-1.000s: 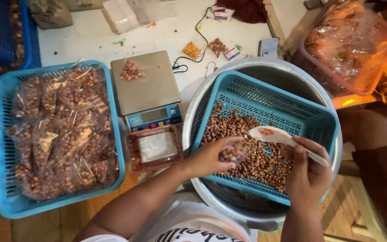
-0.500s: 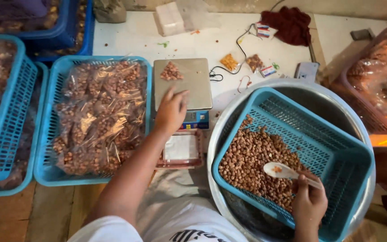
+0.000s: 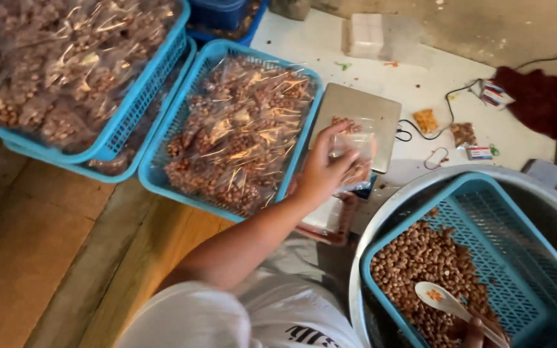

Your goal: Scooping peanuts into small plastic bags, weighing them on a digital scale, and organizing the finished bags into baskets.

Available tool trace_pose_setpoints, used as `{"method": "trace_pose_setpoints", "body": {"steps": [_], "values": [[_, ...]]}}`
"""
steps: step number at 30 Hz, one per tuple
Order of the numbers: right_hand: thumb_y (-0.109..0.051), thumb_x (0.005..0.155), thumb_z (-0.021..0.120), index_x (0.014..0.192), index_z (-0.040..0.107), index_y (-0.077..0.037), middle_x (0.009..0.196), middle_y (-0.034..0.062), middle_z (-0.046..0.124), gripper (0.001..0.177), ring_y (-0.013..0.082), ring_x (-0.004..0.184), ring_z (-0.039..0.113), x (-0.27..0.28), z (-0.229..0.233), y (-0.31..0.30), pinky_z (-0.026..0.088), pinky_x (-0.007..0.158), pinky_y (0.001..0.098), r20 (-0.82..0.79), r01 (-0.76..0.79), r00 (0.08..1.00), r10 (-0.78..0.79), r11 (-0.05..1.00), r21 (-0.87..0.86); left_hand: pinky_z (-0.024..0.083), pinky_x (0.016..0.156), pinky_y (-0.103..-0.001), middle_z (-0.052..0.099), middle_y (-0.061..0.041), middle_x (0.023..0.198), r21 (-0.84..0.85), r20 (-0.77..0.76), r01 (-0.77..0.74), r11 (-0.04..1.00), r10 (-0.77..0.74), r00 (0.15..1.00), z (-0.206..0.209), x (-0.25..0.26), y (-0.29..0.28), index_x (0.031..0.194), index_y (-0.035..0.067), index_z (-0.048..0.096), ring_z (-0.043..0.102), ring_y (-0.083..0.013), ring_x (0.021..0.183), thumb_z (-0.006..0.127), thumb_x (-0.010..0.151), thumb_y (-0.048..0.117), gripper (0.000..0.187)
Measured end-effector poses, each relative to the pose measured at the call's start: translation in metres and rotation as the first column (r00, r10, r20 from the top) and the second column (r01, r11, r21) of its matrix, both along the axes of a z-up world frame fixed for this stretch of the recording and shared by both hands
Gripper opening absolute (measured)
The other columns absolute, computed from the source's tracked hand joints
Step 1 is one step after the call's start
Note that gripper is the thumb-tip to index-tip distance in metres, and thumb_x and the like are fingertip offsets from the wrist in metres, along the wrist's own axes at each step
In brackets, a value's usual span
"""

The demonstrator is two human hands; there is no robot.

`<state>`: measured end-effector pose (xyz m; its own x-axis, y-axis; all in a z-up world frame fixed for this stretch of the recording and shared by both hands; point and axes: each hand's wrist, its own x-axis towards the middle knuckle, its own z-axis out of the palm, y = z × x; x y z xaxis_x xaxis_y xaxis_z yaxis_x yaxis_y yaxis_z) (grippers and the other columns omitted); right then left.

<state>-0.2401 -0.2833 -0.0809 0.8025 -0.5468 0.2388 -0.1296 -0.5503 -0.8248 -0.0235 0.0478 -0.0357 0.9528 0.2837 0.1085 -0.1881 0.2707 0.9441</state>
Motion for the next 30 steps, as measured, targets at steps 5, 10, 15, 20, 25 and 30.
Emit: {"method": "trace_pose_setpoints", "body": {"steps": [5,10,15,20,25,30], "values": [[-0.016,0.125,0.054,0.123,0.059,0.003,0.091,0.0152,0.055,0.019,0.0222,0.070,0.051,-0.001,-0.024,-0.022,0.041,0.074,0.0337,0.040,-0.047,0.998,0.047,0.999,0.015,0.070,0.069,-0.042,0.074,-0.019,0.102,-0.308,-0.017,-0.128,0.943,0.129,0.991,0.019,-0.072,0.086,0.108,0.006,0.073,0.078,-0.0308,0.078,0.077,0.092,0.005,0.017],[-0.012,0.127,0.056,0.128,0.063,0.010,0.084,0.0214,0.057,0.023,0.0260,0.063,0.053,-0.002,-0.025,-0.023,0.042,0.059,0.0361,0.033,-0.060,0.998,0.059,0.998,0.016,0.046,0.106,-0.059,0.055,-0.025,0.141,0.876,0.099,-0.150,0.458,0.134,0.986,0.022,-0.126,0.148,0.129,0.008,0.060,0.050,-0.0455,0.134,0.058,0.103,0.024,0.030],[-0.017,0.124,0.058,0.129,0.063,0.002,0.089,0.0138,0.058,0.021,0.0188,0.067,0.052,-0.005,-0.037,-0.029,0.044,0.065,0.0287,0.110,-0.036,0.994,0.020,0.989,0.144,0.011,0.123,-0.051,0.000,-0.023,0.169,0.858,-0.513,0.513,0.027,0.088,0.854,-0.031,-0.142,0.135,0.164,0.007,0.003,0.000,-0.0442,0.155,0.035,0.095,0.078,0.104],[-0.019,0.121,0.063,0.120,0.066,0.002,0.087,0.0158,0.060,0.022,0.0205,0.066,0.054,-0.017,-0.057,-0.081,0.042,0.066,0.0300,0.131,-0.042,0.991,0.027,0.993,0.112,0.012,0.119,-0.064,0.017,-0.026,0.166,0.947,-0.280,0.305,-0.099,0.203,0.938,-0.040,-0.124,0.115,0.162,0.009,0.020,0.014,-0.0527,0.150,0.047,0.091,0.078,0.102],[-0.014,0.131,0.076,0.123,0.075,-0.016,0.120,0.0044,0.074,0.008,0.0193,0.114,0.069,-0.032,-0.017,-0.110,0.051,0.096,0.0333,0.046,0.171,0.985,-0.165,0.943,-0.285,0.054,0.091,-0.056,0.054,-0.015,0.148,0.919,-0.341,0.385,0.088,-0.315,0.886,0.022,-0.104,0.050,0.148,0.012,0.048,0.053,-0.0408,0.131,0.056,0.099,0.047,0.061],[-0.004,0.110,0.069,0.111,0.075,-0.009,0.112,0.0068,0.071,0.007,0.0164,0.100,0.065,0.038,-0.047,-0.132,0.052,0.082,0.0301,-0.033,0.144,0.988,-0.150,0.979,-0.141,0.048,0.090,-0.051,0.060,-0.010,0.142,0.946,-0.321,0.280,-0.161,-0.365,0.874,-0.113,-0.062,0.033,0.132,0.025,0.067,0.061,-0.0383,0.119,0.062,0.090,0.034,0.043]]}}
